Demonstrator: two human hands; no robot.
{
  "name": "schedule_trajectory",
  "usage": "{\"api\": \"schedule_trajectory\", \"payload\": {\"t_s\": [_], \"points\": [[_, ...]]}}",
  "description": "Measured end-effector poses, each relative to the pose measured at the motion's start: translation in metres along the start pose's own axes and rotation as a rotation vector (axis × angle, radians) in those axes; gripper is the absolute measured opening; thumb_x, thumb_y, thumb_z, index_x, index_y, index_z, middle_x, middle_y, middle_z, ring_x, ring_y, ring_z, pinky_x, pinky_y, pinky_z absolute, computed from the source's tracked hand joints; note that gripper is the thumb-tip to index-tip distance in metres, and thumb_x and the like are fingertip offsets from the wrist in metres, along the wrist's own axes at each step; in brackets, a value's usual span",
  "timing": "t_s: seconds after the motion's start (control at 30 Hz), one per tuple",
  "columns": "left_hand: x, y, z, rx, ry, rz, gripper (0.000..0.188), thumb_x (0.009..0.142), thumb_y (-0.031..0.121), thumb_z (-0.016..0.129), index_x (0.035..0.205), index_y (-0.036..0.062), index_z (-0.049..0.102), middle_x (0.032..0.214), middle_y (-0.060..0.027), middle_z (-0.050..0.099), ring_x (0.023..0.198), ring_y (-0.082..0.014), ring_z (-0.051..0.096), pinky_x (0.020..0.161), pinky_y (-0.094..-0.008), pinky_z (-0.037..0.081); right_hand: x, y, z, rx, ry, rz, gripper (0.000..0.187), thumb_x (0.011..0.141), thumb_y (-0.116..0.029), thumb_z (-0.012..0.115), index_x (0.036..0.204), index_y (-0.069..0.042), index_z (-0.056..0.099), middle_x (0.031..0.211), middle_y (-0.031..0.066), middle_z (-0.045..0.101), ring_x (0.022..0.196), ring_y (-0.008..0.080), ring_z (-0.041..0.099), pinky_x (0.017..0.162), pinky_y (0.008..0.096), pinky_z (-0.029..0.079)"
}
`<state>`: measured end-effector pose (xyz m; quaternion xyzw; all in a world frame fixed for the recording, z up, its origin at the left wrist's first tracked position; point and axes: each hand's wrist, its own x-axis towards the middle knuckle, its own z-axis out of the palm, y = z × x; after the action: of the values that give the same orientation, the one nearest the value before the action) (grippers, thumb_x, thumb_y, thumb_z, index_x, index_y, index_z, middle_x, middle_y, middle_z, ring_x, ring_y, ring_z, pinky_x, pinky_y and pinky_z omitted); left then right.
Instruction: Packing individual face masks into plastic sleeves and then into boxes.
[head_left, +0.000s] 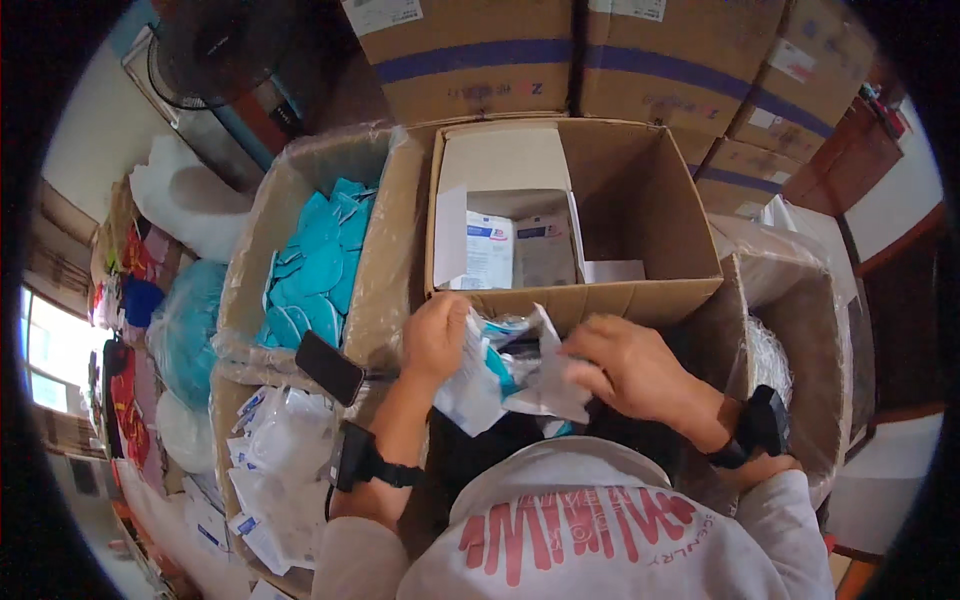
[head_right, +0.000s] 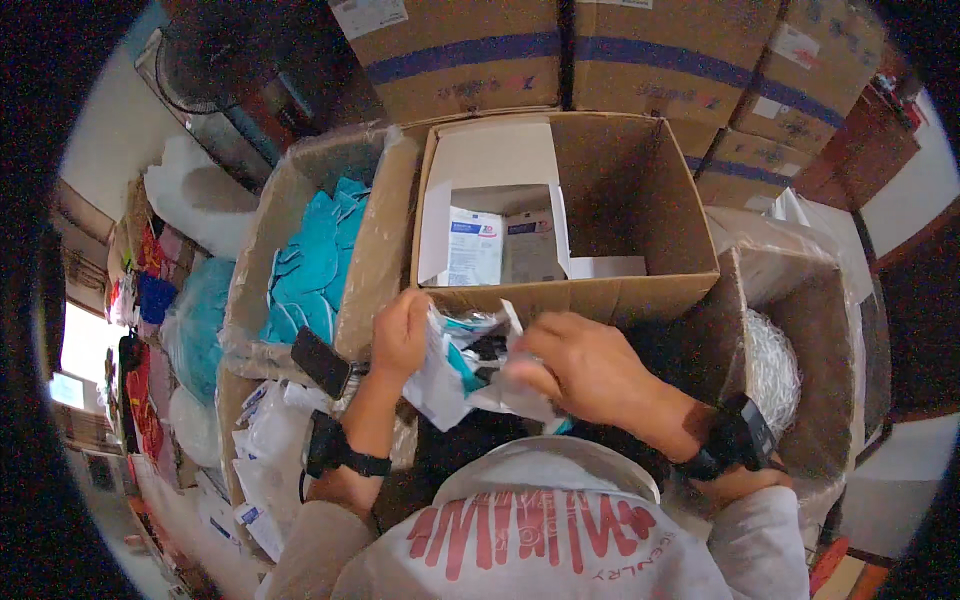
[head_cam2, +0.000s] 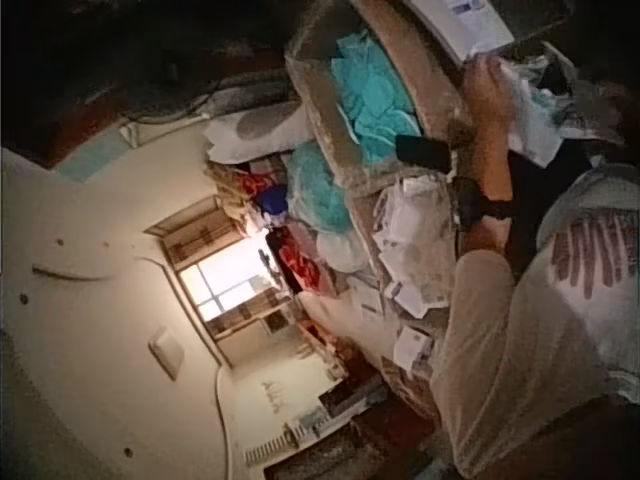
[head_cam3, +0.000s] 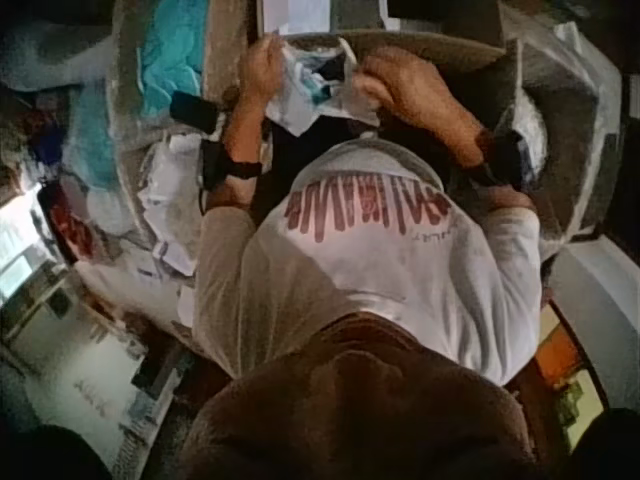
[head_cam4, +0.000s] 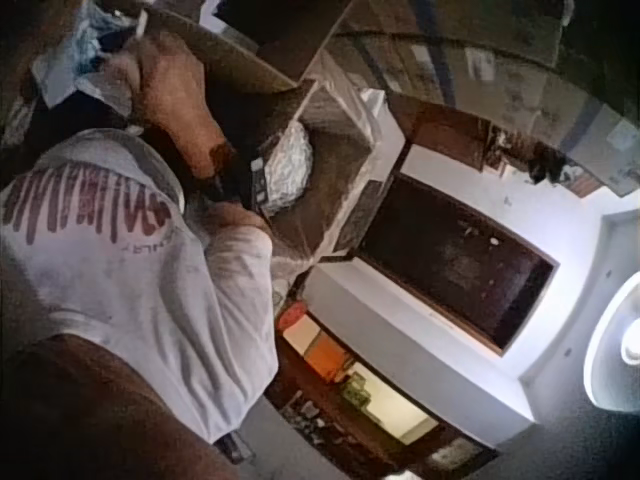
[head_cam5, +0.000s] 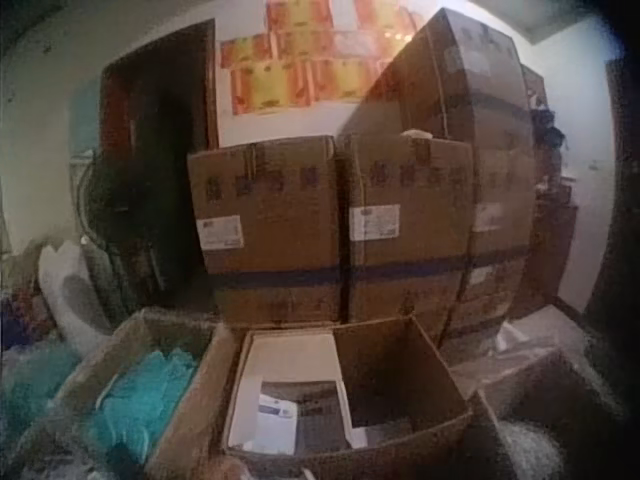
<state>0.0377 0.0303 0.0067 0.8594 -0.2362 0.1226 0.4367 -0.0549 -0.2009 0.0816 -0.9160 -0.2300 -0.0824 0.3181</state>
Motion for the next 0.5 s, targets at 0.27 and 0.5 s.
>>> {"api": "schedule_trajectory", "payload": {"t_s": [0.27, 0.5], "points": [[0.002, 0.030, 0.001, 0.033, 0.100, 0.084, 0.019, 0.087, 0.017, 0.046, 0.080, 0.0012, 0.055, 0.073, -0.0169, 0.057, 0.070, -0.0355, 0.056, 0.060, -0.0404, 0.045, 0.030, -0.004, 0.043, 0.206, -0.233, 0.186, 0.019, 0.081, -0.021, 0.056, 0.084, -0.002, 0.055, 0.082, 0.0150, 0.058, 0.079, 0.0314, 0.056, 0.067, 0.0385, 0.046], [-0.015, 0.007, -0.002, -0.019, 0.250, -0.103, 0.020, 0.089, 0.015, 0.042, 0.079, 0.0009, 0.053, 0.071, -0.0162, 0.056, 0.068, -0.0333, 0.056, 0.059, -0.0397, 0.043, 0.021, 0.029, 0.034, 0.835, 0.349, 0.503, 0.018, 0.089, -0.024, 0.049, 0.093, -0.007, 0.049, 0.092, 0.0025, 0.053, 0.087, 0.0148, 0.052, 0.075, 0.0314, 0.044]]}}
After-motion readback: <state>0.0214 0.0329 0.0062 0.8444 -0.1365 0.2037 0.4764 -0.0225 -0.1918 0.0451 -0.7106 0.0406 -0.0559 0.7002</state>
